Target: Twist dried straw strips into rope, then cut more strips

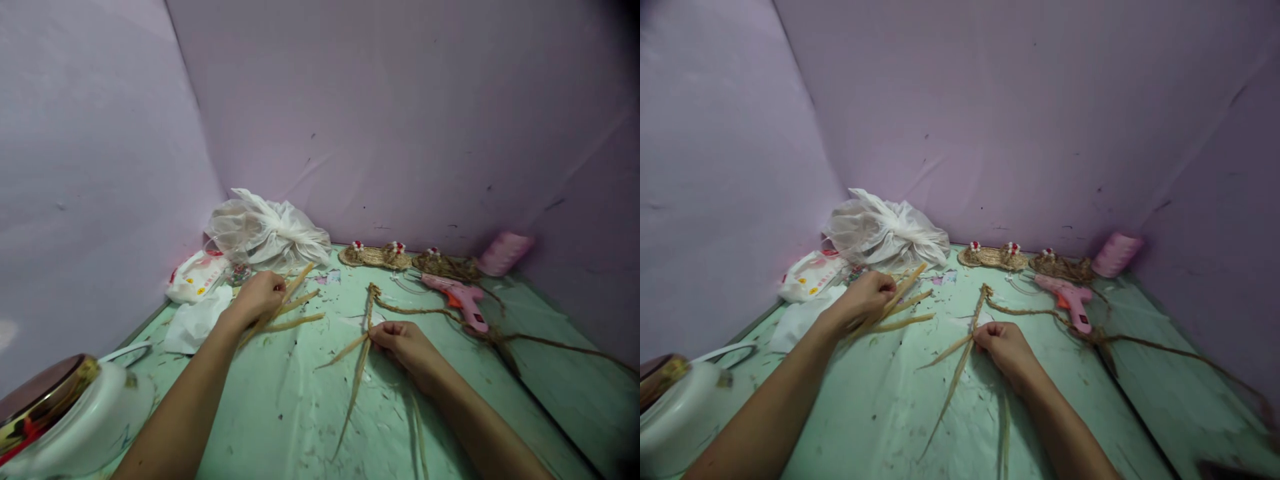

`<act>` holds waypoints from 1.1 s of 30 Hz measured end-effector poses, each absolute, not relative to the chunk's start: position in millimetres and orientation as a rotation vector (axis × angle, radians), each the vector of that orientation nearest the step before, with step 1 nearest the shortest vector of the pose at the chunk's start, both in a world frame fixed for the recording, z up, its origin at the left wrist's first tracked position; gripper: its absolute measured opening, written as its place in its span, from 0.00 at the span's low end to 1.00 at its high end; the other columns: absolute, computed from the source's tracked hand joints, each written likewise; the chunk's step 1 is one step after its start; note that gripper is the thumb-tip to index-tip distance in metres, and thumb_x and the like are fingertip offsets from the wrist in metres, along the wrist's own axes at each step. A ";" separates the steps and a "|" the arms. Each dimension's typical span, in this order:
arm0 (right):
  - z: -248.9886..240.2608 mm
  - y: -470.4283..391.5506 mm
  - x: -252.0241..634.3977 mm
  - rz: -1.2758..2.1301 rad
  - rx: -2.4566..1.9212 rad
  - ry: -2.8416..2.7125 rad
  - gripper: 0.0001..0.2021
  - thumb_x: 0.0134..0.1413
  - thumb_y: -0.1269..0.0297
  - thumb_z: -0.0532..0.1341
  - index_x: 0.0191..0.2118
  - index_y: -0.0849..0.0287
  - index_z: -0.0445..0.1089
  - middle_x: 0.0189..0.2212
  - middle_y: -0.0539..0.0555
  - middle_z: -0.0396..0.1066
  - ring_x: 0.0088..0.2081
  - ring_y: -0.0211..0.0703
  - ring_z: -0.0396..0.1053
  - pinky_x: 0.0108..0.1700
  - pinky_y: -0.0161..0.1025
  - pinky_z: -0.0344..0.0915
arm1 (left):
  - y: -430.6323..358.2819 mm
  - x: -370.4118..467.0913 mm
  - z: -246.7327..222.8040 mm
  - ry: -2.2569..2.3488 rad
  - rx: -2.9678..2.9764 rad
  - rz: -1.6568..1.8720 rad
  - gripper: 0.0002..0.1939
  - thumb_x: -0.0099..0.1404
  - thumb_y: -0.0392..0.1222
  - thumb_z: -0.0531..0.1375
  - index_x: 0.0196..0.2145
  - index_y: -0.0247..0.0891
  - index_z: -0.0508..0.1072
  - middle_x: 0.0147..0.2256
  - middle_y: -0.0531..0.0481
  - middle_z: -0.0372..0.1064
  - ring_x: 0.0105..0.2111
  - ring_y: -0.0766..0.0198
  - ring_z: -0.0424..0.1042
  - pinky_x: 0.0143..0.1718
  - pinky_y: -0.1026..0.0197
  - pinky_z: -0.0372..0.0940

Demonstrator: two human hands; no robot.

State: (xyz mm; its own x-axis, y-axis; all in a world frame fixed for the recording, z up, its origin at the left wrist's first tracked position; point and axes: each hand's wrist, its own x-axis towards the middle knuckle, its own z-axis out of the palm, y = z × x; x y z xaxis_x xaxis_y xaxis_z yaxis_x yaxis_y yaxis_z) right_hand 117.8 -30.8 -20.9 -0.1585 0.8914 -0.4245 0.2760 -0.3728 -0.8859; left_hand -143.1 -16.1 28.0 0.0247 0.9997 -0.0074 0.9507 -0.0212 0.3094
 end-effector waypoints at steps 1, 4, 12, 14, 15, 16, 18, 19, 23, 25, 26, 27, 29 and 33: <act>-20.6 -30.9 117.6 1.562 -1.597 -1.335 0.10 0.39 0.63 0.57 0.16 0.62 0.60 0.08 0.43 0.48 0.12 0.26 0.40 0.17 0.32 0.34 | -16.3 -147.2 29.0 1.969 2.071 0.295 0.10 0.46 0.36 0.51 0.21 0.36 0.72 0.20 0.50 0.66 0.22 0.65 0.61 0.22 0.65 0.49; -18.4 -31.9 116.9 1.562 -1.599 -1.336 0.10 0.39 0.64 0.57 0.16 0.62 0.60 0.09 0.43 0.49 0.12 0.26 0.41 0.17 0.32 0.34 | -16.7 -163.2 33.4 1.876 1.984 0.223 0.12 0.46 0.36 0.51 0.25 0.38 0.74 0.23 0.50 0.69 0.24 0.64 0.64 0.24 0.66 0.51; -21.6 -31.9 118.0 1.566 -1.604 -1.352 0.10 0.40 0.63 0.56 0.16 0.61 0.59 0.08 0.42 0.47 0.12 0.26 0.40 0.17 0.32 0.34 | -13.1 -156.5 32.4 2.152 1.939 0.529 0.09 0.49 0.40 0.53 0.23 0.35 0.72 0.23 0.48 0.68 0.25 0.64 0.63 0.25 0.65 0.51; -22.6 -31.6 118.2 1.574 -1.605 -1.356 0.10 0.40 0.63 0.57 0.16 0.61 0.59 0.09 0.42 0.48 0.12 0.26 0.41 0.17 0.32 0.35 | -10.9 -138.4 22.1 2.101 1.950 0.524 0.08 0.48 0.40 0.54 0.22 0.34 0.71 0.21 0.48 0.67 0.23 0.66 0.61 0.23 0.65 0.50; -22.2 -31.6 118.1 1.574 -1.613 -1.360 0.10 0.40 0.63 0.57 0.16 0.61 0.59 0.09 0.42 0.48 0.12 0.26 0.41 0.17 0.32 0.35 | -9.7 -130.2 16.5 2.098 1.957 0.484 0.08 0.48 0.39 0.54 0.21 0.34 0.71 0.20 0.48 0.66 0.22 0.66 0.60 0.23 0.65 0.49; -21.4 -31.7 117.8 1.570 -1.623 -1.366 0.10 0.40 0.63 0.57 0.16 0.61 0.59 0.09 0.42 0.48 0.12 0.26 0.41 0.16 0.32 0.35 | -8.5 -123.5 11.5 2.106 1.959 0.421 0.07 0.47 0.38 0.54 0.20 0.34 0.70 0.19 0.49 0.66 0.21 0.67 0.59 0.22 0.65 0.48; -19.0 -32.0 117.2 1.557 -1.639 -1.379 0.10 0.40 0.63 0.57 0.16 0.61 0.59 0.08 0.42 0.47 0.12 0.26 0.41 0.16 0.32 0.35 | -6.5 -116.5 5.1 2.150 1.962 0.319 0.07 0.47 0.36 0.53 0.19 0.34 0.70 0.18 0.49 0.64 0.20 0.67 0.58 0.22 0.64 0.46; -17.7 -32.1 116.8 1.550 -1.637 -1.386 0.11 0.40 0.64 0.57 0.15 0.62 0.59 0.08 0.42 0.47 0.12 0.26 0.41 0.16 0.32 0.35 | -5.8 -116.3 4.3 2.165 1.963 0.294 0.07 0.47 0.36 0.52 0.19 0.34 0.70 0.18 0.49 0.64 0.20 0.67 0.58 0.22 0.64 0.46; -14.9 -31.9 116.0 1.549 -1.607 -1.383 0.11 0.40 0.64 0.56 0.15 0.62 0.59 0.07 0.42 0.47 0.12 0.26 0.40 0.17 0.32 0.34 | -7.3 -128.0 17.1 2.144 1.905 0.432 0.09 0.48 0.37 0.52 0.18 0.34 0.70 0.18 0.51 0.62 0.21 0.67 0.59 0.23 0.64 0.48; -14.6 -31.7 115.9 1.561 -1.600 -1.375 0.11 0.40 0.65 0.56 0.15 0.62 0.59 0.07 0.42 0.47 0.11 0.26 0.39 0.17 0.32 0.34 | -11.5 -133.9 29.3 2.087 1.780 0.576 0.07 0.48 0.37 0.53 0.19 0.34 0.70 0.17 0.53 0.61 0.20 0.68 0.59 0.23 0.65 0.49; -14.6 -31.7 116.0 1.565 -1.596 -1.373 0.11 0.40 0.65 0.56 0.15 0.62 0.59 0.07 0.42 0.46 0.11 0.26 0.39 0.17 0.32 0.34 | -14.3 -135.3 35.2 2.026 1.697 0.640 0.06 0.47 0.38 0.54 0.19 0.34 0.69 0.17 0.54 0.60 0.20 0.69 0.57 0.22 0.66 0.49; -14.6 -31.6 116.1 1.566 -1.590 -1.375 0.10 0.40 0.65 0.56 0.14 0.62 0.59 0.07 0.42 0.46 0.12 0.26 0.39 0.16 0.32 0.34 | -17.2 -135.4 40.1 1.933 1.609 0.686 0.06 0.48 0.39 0.55 0.20 0.34 0.69 0.16 0.54 0.58 0.18 0.70 0.56 0.21 0.66 0.48; -15.1 -31.4 116.6 1.557 -1.583 -1.380 0.10 0.39 0.66 0.56 0.15 0.62 0.60 0.07 0.42 0.47 0.12 0.26 0.40 0.16 0.32 0.34 | -22.5 -131.7 45.4 1.688 1.471 0.684 0.07 0.49 0.41 0.56 0.20 0.34 0.67 0.15 0.56 0.55 0.16 0.72 0.51 0.19 0.67 0.47; -16.7 -30.4 117.7 1.522 -1.585 -1.380 0.07 0.38 0.68 0.56 0.15 0.62 0.61 0.07 0.43 0.49 0.12 0.26 0.41 0.16 0.32 0.35 | -25.6 -113.1 33.9 1.520 1.577 0.371 0.06 0.46 0.40 0.57 0.19 0.34 0.67 0.15 0.56 0.56 0.17 0.72 0.53 0.20 0.67 0.48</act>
